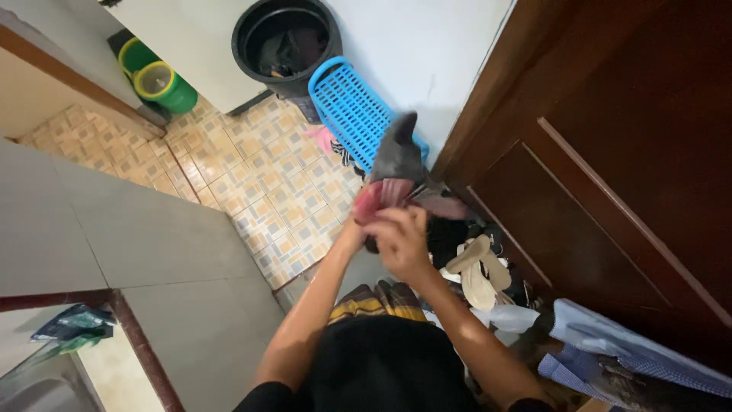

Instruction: The person wipes slippers and a plastic rack using a cloth.

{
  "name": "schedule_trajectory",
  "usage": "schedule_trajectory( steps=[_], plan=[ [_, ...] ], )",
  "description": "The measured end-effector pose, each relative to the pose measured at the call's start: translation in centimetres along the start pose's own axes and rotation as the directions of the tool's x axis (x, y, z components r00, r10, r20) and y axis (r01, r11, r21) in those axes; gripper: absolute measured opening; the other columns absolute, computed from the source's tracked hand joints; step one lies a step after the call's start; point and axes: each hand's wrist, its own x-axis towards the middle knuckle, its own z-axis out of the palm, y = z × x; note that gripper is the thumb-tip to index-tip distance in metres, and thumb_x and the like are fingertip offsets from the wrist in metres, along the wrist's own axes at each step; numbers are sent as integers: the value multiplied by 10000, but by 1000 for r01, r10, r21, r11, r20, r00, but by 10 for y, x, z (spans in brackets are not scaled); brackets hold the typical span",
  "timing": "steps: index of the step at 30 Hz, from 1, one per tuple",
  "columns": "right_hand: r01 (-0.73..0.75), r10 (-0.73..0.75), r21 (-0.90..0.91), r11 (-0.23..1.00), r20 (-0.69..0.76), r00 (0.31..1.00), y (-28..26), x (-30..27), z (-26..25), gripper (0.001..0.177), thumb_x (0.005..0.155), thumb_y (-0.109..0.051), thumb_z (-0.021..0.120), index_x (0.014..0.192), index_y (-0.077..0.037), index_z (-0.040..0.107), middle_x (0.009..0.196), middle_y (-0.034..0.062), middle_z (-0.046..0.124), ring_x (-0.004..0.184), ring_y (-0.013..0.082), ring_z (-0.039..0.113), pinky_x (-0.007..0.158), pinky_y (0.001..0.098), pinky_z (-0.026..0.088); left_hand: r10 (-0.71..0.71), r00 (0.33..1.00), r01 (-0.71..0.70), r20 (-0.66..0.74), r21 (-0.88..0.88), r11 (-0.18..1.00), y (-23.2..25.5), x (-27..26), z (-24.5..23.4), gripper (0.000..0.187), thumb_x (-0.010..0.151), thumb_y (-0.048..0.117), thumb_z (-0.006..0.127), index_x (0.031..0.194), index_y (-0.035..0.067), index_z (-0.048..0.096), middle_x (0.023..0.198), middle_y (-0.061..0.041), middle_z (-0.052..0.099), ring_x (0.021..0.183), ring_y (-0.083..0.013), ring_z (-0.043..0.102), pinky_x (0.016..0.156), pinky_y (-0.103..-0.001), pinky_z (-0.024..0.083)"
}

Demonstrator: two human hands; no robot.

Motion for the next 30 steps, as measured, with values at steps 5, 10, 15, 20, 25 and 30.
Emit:
schedule_trajectory(
  steps=[5,10,15,20,25,30],
  plan=[
    [-412,436,148,899,-218,873,36,6,14,143,971,-19,567,1104,-60,600,1311,118,574,1258,332,544,1101,479,445,-107,993,75,-59,-394,916,-28,23,5,525,1070,455,435,1323,34,620,1251,-93,684,1149,-209,651,1021,-344,545],
    [47,-56,53,997,170,984,19,8,11,226,865,-118,664,1090,-106,673,1271,122,608,1166,397,513,1018,509,417,-131,971,-5,-201,-565,825,-9,8,7,563,1059,537,437,1337,76,602,1227,-102,670,1103,-245,638,987,-426,515],
    [-471,423,134,872,280,862,41,26,44,184,991,-124,623,1162,-60,646,1145,106,662,1117,342,625,990,455,494,-163,965,-39,-204,-729,683,12,-1,-13,671,1028,639,409,1366,86,581,1287,-124,660,1164,-278,643,1055,-462,500],
    [-32,-7,117,993,315,949,12,17,74,326,875,-129,687,1190,-54,655,1181,194,638,1087,423,545,973,492,450,19,973,-134,-229,-501,855,37,-15,-58,782,1048,681,361,1415,18,557,1349,-184,631,1213,-318,627,1089,-475,478],
    [-202,179,171,964,143,973,32,48,95,461,914,-81,648,1359,-15,550,1388,202,569,1322,388,524,1119,508,408,-110,954,-59,-279,-534,844,23,-8,-78,777,1003,661,339,1468,57,491,1457,-134,574,1309,-280,587,1135,-451,457],
    [-4,-4,60,998,147,989,16,48,115,432,915,-64,626,1342,-34,564,1383,201,582,1356,371,507,1168,513,346,-26,998,-16,-54,-653,757,16,35,-116,743,1058,622,350,1552,78,462,1528,-92,550,1364,-238,565,1184,-382,421]
  ],
)
